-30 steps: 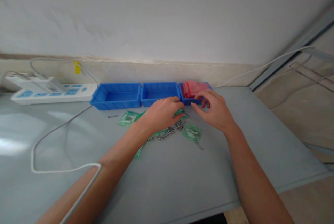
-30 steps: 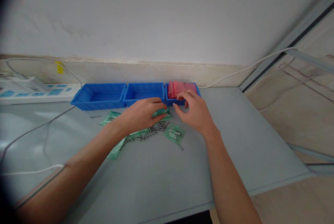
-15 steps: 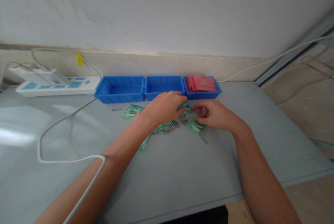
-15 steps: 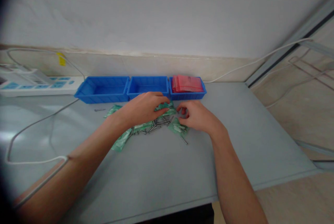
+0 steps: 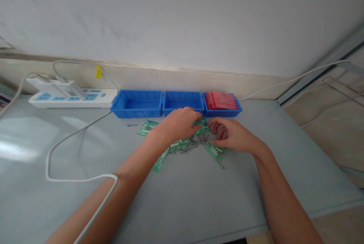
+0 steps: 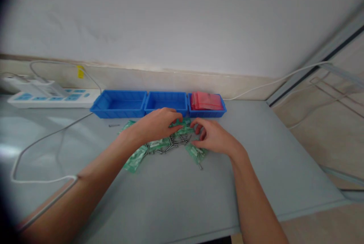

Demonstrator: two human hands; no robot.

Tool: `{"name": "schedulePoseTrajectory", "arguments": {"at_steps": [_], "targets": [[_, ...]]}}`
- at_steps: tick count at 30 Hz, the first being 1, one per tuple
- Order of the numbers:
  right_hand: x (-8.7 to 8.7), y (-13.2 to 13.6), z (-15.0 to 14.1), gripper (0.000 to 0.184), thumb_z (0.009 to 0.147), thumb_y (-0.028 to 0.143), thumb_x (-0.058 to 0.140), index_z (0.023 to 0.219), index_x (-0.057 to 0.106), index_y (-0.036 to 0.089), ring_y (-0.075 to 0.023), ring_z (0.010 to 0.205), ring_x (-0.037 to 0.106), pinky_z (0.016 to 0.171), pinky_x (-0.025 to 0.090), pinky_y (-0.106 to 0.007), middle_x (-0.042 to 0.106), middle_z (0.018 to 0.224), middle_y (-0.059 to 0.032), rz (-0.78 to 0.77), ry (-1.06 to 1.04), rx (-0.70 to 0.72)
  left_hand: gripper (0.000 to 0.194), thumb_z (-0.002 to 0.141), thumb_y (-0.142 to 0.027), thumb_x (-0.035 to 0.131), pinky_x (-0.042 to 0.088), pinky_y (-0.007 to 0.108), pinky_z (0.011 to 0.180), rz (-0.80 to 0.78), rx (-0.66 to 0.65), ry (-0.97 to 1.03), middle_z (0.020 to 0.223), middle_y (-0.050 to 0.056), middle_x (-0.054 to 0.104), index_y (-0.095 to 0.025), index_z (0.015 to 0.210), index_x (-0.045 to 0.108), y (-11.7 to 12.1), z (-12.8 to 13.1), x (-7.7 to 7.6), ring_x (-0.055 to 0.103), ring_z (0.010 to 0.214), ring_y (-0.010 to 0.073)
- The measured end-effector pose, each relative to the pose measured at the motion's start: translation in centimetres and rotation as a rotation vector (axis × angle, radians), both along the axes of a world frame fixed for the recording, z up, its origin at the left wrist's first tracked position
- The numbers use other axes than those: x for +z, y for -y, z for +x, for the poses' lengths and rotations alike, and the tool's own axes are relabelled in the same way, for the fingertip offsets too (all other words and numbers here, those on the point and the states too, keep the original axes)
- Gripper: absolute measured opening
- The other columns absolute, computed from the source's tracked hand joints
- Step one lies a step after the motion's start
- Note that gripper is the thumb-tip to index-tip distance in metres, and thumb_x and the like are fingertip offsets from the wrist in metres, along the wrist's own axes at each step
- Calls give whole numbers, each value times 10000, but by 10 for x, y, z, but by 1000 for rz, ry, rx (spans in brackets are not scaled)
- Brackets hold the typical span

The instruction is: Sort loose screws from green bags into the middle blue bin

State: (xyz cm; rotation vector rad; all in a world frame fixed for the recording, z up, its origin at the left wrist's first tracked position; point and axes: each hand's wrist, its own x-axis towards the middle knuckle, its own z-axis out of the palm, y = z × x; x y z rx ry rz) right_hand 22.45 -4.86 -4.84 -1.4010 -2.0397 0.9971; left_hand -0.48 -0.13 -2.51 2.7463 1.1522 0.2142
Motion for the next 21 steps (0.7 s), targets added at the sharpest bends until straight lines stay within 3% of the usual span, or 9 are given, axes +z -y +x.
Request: {"name": "schedulePoseTrajectory", "arguments": {"at_steps": [6, 12, 15, 18, 21], "targets": [[-4, -5, -1, 328, 726, 223, 773, 1042, 686, 200, -166, 709, 688, 687, 589, -310, 710, 807, -7, -126, -237, -3, 153, 932, -266, 608, 509, 322, 716, -13, 14, 75, 952, 89, 738, -215, 1000, 735, 1, -6, 7, 708, 903, 272], [4, -5, 1, 393, 753, 333, 821, 1106, 686, 223, -180, 782, 708, 739, 588, -325, 732, 861, -23, -103, -402, -37, 248, 983, -329, 532, 509, 284, 733, -59, -10, 369, 887, 55, 738, -212, 1005, 749, 15, -23, 10, 679, 791, 187], [7, -6, -8, 405, 738, 370, 846, 1084, 689, 231, -168, 751, 679, 689, 579, -304, 712, 860, -19, -17, -517, -84, 346, 1012, -427, 491, 519, 258, 709, -191, 56, 552, 890, 41, 759, -201, 1002, 753, 30, -33, 3, 683, 775, 167], [3, -6, -26, 389, 750, 399, 842, 1073, 687, 247, -162, 727, 644, 656, 580, -304, 686, 844, -8, 47, -636, -129, 312, 961, -450, 586, 548, 253, 757, -319, 105, 745, 992, 42, 777, -194, 1043, 745, 43, -41, -10, 706, 855, 173], [-4, -4, -45, 378, 744, 406, 847, 1055, 686, 264, -165, 749, 642, 661, 588, -305, 691, 861, -5, 73, -725, -188, 274, 911, -430, 657, 556, 257, 742, -449, 114, 833, 858, 33, 752, -165, 927, 724, 49, -45, -22, 691, 779, 164]]}}
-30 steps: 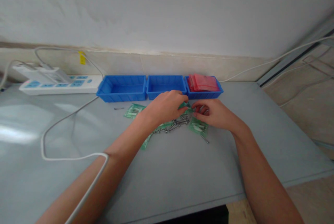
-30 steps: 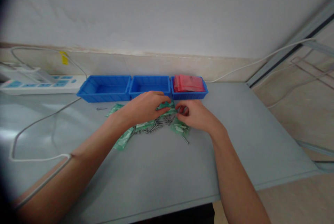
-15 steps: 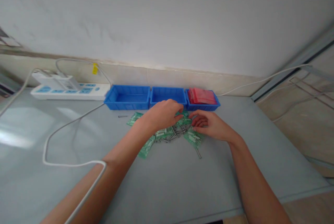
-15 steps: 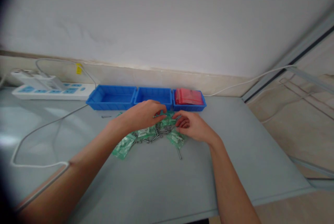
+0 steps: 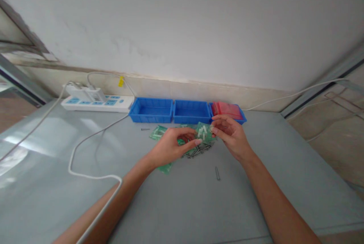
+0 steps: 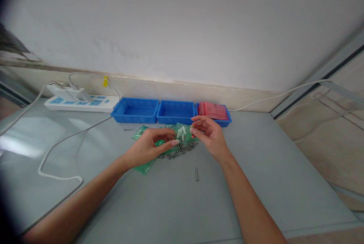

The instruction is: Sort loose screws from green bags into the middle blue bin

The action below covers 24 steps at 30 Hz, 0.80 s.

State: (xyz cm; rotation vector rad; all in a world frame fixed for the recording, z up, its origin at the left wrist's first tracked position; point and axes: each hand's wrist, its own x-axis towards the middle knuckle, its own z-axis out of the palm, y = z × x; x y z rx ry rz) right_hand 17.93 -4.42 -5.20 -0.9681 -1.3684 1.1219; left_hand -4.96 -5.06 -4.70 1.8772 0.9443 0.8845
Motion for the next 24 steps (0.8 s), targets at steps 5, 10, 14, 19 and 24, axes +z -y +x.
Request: {"name": "schedulePoseTrajectory", "arguments": {"at_steps": [5, 10, 14, 19, 24], "targets": [[-4, 4, -14, 366, 744, 399, 850, 1049, 706, 258, -158, 700, 662, 661, 599, -308, 720, 836, -3, -69, -33, 20, 246, 897, -393, 667, 535, 238, 648, -151, 40, 120, 753, 23, 720, -157, 832, 686, -1, -1, -5, 673, 684, 143], [-10, 4, -16, 315, 730, 393, 861, 966, 721, 238, -183, 702, 701, 635, 611, -318, 765, 841, -24, -149, 10, 112, 274, 873, -419, 694, 538, 246, 629, -212, 53, 160, 769, 34, 738, -152, 934, 700, -4, -3, -10, 678, 676, 149], [-14, 3, -20, 303, 745, 400, 850, 965, 718, 237, -189, 702, 710, 631, 610, -314, 768, 833, -27, -115, 41, 69, 324, 847, -417, 726, 551, 252, 640, -212, 101, 183, 763, 34, 751, -150, 1027, 691, -5, -5, -12, 691, 675, 157], [-19, 4, -22, 320, 826, 425, 778, 1073, 704, 235, -187, 711, 723, 701, 611, -326, 759, 864, -32, -6, 178, -17, 337, 843, -438, 733, 576, 266, 666, -169, 174, 223, 774, 41, 763, -152, 1016, 685, -12, -22, -6, 725, 704, 181], [-25, 4, -19, 252, 921, 396, 674, 1111, 697, 233, -184, 732, 724, 727, 604, -325, 756, 917, -41, 124, 357, -78, 196, 920, -340, 675, 553, 266, 736, 433, 595, -78, 799, 20, 754, -184, 1030, 721, -24, -55, -6, 697, 702, 154]]}}
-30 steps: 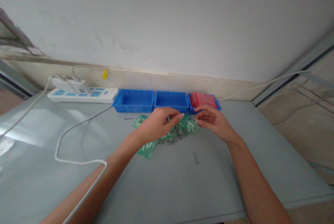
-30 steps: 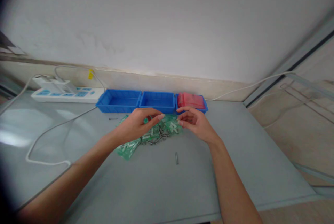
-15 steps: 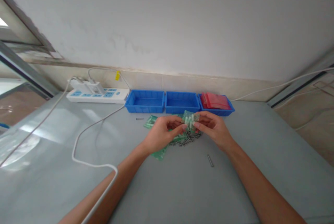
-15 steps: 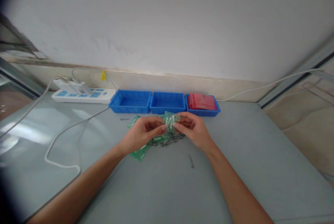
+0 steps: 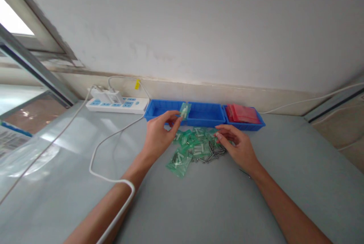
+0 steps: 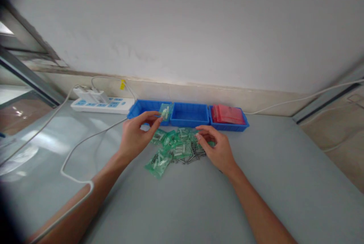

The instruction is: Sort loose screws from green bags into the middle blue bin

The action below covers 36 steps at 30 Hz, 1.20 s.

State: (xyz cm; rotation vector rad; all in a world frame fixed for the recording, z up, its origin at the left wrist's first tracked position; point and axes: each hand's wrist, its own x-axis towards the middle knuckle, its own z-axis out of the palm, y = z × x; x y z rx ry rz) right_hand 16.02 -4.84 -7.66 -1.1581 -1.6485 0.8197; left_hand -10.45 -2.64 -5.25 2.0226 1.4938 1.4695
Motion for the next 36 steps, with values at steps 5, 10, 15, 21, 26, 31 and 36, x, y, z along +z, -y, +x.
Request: {"name": "schedulePoseTrajectory", "arguments": {"at_steps": [5, 10, 15, 21, 26, 31, 36], "targets": [[-1, 2, 1, 153, 937, 305, 642, 1045, 708, 220, -203, 798, 711, 801, 591, -368, 762, 937, -49, 254, 288, -32, 176, 989, -227, 569, 538, 331, 820, 313, 147, -427, 993, 86, 748, -189, 1043, 732, -10, -19, -8, 655, 886, 206], [8, 5, 3, 220, 884, 171, 600, 1081, 693, 205, -261, 995, 680, 949, 546, -455, 740, 1046, -85, 451, 536, 35, 210, 977, -154, 539, 539, 390, 875, 295, 86, -501, 1141, 108, 704, -181, 1077, 722, -4, -16, -10, 596, 983, 237], [18, 6, 22, 430, 766, 74, 520, 1145, 675, 203, -266, 1054, 693, 989, 550, -455, 726, 1154, -101, 442, 634, 36, 207, 984, -140, 521, 547, 384, 884, 272, -214, -559, 1096, 113, 699, -146, 1082, 703, 14, 3, -12, 605, 989, 231], [16, 5, 34, 591, 758, 116, 560, 1335, 629, 217, -290, 1120, 697, 1007, 560, -466, 661, 1371, -91, 246, 831, 71, 190, 990, -168, 526, 552, 397, 897, 205, -353, -626, 1090, 116, 690, -140, 1082, 691, 26, 28, -17, 598, 1025, 246], [8, -1, 33, 535, 820, 116, 559, 1344, 631, 195, -269, 1090, 711, 990, 575, -439, 700, 1324, -87, 219, 806, 93, 210, 998, -171, 514, 555, 403, 889, 203, -364, -634, 1082, 114, 694, -128, 1104, 691, 27, 30, -16, 597, 1014, 249], [5, -5, 36, 354, 941, 157, 535, 1248, 703, 209, -257, 1018, 725, 959, 577, -433, 768, 1166, -91, 342, 768, 77, 235, 1014, -184, 484, 559, 406, 875, 217, -335, -625, 1063, 110, 706, -135, 1099, 698, 27, 29, -15, 606, 980, 243], [10, -1, 27, 267, 992, 277, 570, 1197, 732, 224, -228, 814, 728, 821, 604, -398, 788, 980, -82, 446, 570, -69, 255, 1017, -215, 490, 549, 423, 912, 175, -291, -548, 1108, 116, 715, -141, 1172, 679, 29, 30, -13, 615, 1016, 254]]}}
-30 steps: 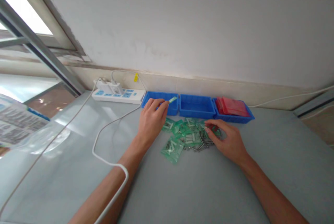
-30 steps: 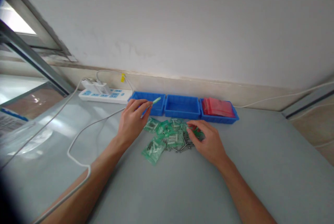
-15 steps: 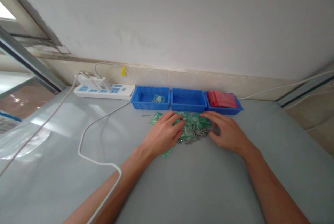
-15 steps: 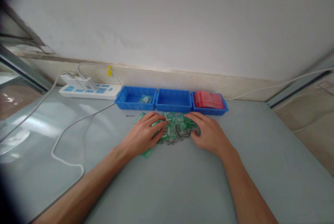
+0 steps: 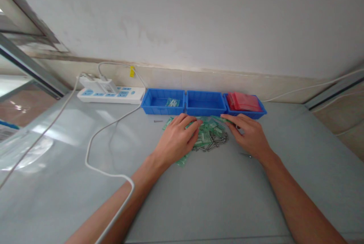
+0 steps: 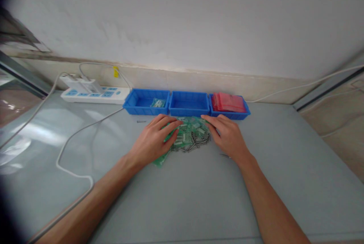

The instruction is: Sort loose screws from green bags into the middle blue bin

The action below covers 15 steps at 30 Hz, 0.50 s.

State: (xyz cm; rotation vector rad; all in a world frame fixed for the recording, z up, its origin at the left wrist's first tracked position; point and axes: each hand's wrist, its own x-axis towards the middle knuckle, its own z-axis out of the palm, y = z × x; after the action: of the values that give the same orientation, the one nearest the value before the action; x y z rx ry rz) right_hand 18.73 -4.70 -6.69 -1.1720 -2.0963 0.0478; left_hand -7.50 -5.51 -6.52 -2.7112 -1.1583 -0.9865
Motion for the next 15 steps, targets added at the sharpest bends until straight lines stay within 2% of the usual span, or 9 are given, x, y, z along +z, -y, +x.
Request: {"name": "schedulePoseTrajectory", "arguments": {"at_steps": [3, 6, 9, 11, 15], "targets": [[2, 5, -14, 244, 911, 357, 704, 1125, 712, 239, -223, 819, 757, 783, 627, -372, 793, 964, -56, -97, -377, -61, 314, 1017, -277, 520, 537, 414, 945, -113, 16, 145, 1150, 115, 715, -159, 1289, 625, 2, 3, 3, 631, 1044, 243], [5, 8, -30, 277, 806, 439, 805, 948, 688, 232, -203, 654, 746, 647, 644, -337, 788, 813, -25, -369, -719, -2, 357, 982, -348, 598, 539, 348, 896, -286, 4, 351, 1081, 86, 732, -179, 1296, 623, 5, 8, 8, 672, 962, 208], [6, 10, -40, 298, 772, 459, 831, 834, 675, 213, -168, 520, 688, 523, 616, -297, 746, 674, -1, -575, -857, 114, 224, 951, -380, 632, 516, 260, 712, -504, -61, 498, 811, 30, 719, -168, 946, 707, 8, 14, 12, 649, 725, 151], [6, 10, -43, 304, 771, 454, 835, 830, 678, 201, -154, 499, 671, 492, 600, -277, 730, 641, 7, -634, -908, 153, 300, 931, -394, 647, 479, 229, 614, -639, -93, 588, 675, 8, 670, -164, 739, 650, 10, 18, 13, 597, 623, 124], [5, 10, -44, 297, 768, 438, 841, 833, 685, 194, -142, 510, 677, 500, 593, -254, 732, 645, 8, -677, -953, 181, 303, 889, -416, 687, 496, 223, 586, -835, -121, 733, 677, 17, 685, -160, 732, 648, 12, 21, 14, 610, 616, 127]]}}
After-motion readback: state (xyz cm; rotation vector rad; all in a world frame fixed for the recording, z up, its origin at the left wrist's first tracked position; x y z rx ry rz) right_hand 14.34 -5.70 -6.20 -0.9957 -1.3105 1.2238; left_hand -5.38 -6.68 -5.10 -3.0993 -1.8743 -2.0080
